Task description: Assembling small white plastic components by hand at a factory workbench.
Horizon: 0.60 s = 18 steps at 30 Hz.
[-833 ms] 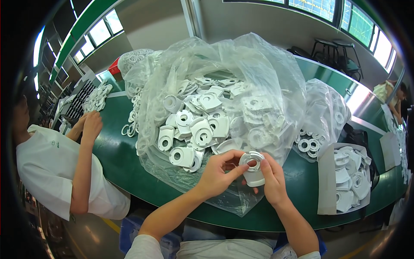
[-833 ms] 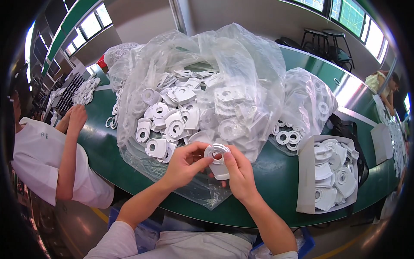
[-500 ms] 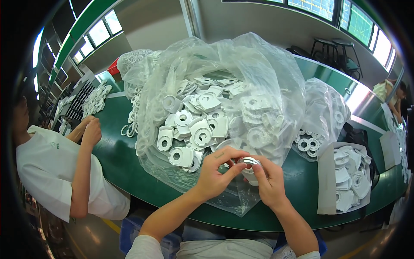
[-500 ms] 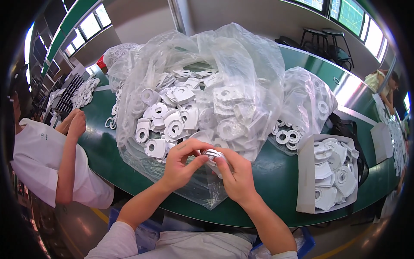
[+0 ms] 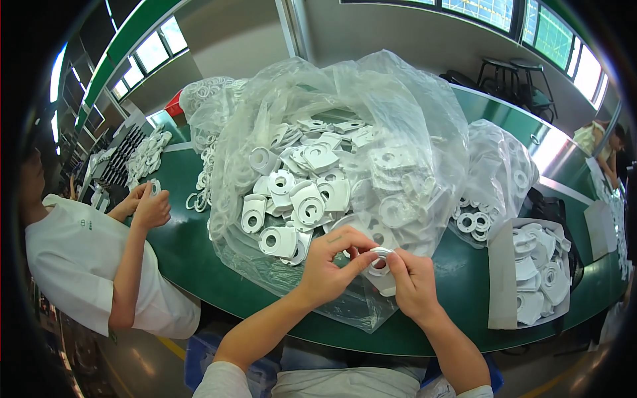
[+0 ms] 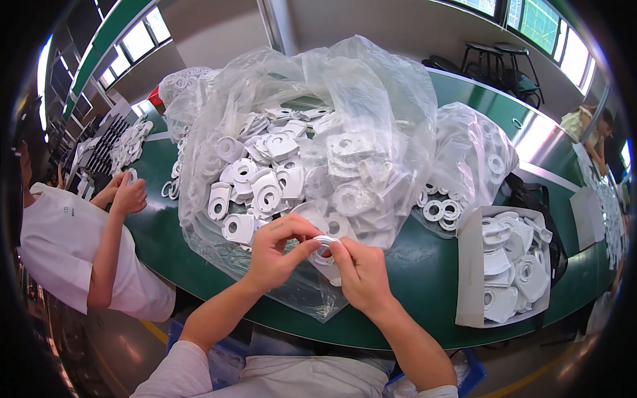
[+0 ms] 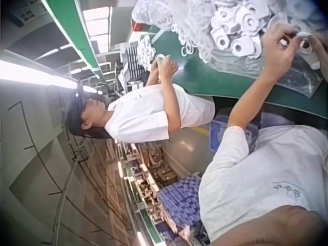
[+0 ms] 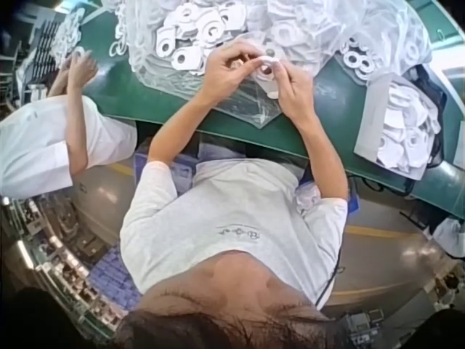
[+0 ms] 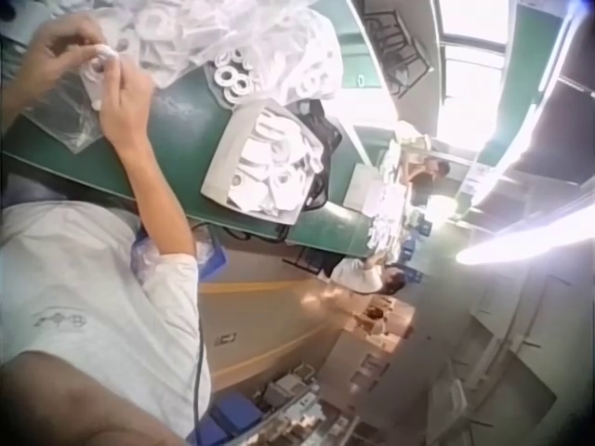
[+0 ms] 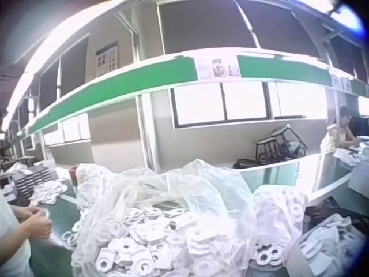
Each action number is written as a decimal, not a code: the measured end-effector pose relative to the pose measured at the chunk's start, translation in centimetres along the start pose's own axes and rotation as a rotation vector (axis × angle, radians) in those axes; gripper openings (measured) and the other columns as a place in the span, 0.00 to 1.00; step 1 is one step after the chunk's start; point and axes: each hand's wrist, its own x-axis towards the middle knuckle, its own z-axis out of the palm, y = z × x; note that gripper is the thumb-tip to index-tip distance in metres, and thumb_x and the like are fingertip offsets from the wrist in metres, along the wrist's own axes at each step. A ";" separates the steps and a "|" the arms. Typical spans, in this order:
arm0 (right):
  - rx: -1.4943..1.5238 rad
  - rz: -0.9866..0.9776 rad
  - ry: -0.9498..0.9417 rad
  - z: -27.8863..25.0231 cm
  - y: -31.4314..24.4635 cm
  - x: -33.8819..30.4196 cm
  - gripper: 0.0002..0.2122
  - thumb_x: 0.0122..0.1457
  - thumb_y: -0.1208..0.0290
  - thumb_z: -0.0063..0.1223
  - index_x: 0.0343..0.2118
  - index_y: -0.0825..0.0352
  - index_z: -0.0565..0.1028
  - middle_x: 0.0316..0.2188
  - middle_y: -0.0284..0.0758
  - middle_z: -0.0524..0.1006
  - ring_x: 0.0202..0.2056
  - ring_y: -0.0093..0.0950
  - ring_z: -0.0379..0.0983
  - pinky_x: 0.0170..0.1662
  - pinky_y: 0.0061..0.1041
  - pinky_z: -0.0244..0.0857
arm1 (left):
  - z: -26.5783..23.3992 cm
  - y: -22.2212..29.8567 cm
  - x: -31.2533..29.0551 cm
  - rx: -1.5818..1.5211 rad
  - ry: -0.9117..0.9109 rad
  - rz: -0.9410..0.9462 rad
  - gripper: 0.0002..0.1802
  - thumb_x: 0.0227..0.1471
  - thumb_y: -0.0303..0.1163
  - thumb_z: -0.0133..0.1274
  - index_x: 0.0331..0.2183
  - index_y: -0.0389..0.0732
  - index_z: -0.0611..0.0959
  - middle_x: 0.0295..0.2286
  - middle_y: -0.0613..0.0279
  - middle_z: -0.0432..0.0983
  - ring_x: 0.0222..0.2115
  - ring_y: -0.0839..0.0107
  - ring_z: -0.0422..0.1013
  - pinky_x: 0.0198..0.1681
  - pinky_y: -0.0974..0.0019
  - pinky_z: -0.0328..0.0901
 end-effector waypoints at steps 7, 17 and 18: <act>-0.107 -0.038 -0.045 0.8 0.6 -0.5 0.13 0.64 0.69 0.42 0.30 0.72 0.75 0.16 0.32 0.74 0.17 0.18 0.69 0.21 0.19 0.61 | -0.4 -1.5 -0.4 -0.196 0.105 -0.119 0.03 0.49 0.22 0.55 0.30 0.34 0.80 0.27 0.62 0.75 0.26 0.78 0.68 0.31 0.77 0.62; -0.195 -0.171 0.149 -0.1 -0.4 0.3 0.07 0.56 0.75 0.46 0.28 0.71 0.75 0.19 0.37 0.74 0.21 0.24 0.72 0.26 0.25 0.62 | 0.2 -0.2 0.2 0.203 -0.009 0.058 0.09 0.46 0.18 0.54 0.33 0.36 0.81 0.31 0.61 0.75 0.25 0.77 0.69 0.29 0.75 0.63; -0.265 -0.243 0.186 0.0 -0.4 0.3 0.05 0.52 0.77 0.48 0.28 0.71 0.75 0.19 0.37 0.74 0.21 0.28 0.71 0.26 0.26 0.63 | 0.4 -0.2 0.2 0.216 0.000 0.097 0.08 0.45 0.19 0.54 0.33 0.36 0.80 0.31 0.61 0.76 0.25 0.76 0.70 0.26 0.75 0.64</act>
